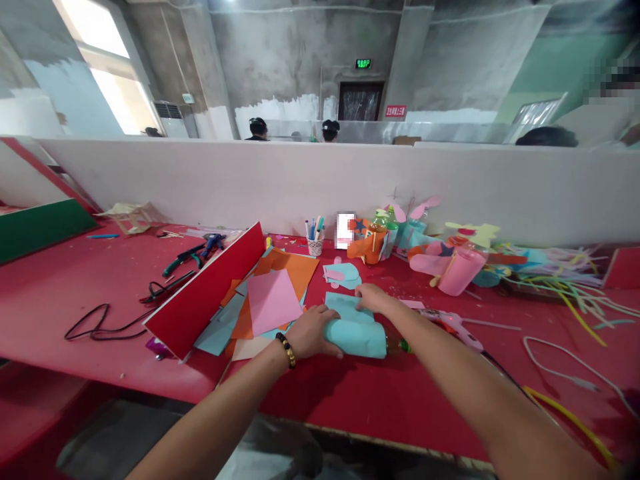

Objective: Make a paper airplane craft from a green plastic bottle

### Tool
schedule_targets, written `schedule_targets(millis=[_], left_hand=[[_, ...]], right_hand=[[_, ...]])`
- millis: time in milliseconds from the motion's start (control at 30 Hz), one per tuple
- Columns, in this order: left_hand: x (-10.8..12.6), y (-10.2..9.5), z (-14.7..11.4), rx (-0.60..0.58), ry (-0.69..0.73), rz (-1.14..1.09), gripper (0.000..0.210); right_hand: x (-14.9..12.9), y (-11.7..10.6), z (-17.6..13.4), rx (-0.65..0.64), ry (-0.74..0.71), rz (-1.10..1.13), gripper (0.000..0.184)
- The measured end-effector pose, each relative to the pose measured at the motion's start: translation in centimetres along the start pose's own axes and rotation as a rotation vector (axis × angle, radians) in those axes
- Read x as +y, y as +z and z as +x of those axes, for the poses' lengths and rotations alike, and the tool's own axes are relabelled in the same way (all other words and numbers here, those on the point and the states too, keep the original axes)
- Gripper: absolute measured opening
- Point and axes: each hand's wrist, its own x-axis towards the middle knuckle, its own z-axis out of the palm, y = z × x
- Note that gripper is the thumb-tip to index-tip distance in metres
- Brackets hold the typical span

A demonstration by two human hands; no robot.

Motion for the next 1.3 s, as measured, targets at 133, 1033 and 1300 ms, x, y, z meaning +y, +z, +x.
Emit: schedule_targets(millis=[133,1033,1300], left_hand=[[-0.4,-0.1,0.4,-0.022,0.002,-0.033,0.082],[-1.2,-2.6,4.3,-0.299,-0.033,0.051,0.075],[-1.1,-2.9,4.8,-0.261,-0.098,-0.055,0.074]], right_hand=[[0.2,0.0,-0.3,0.028,-0.025,0.069,0.018],[1.0,-2.0,0.1,0.137,-0.136,0.319,0.019],[0.3,-2.2,-0.6,0.198,-0.147,0.376,0.016]])
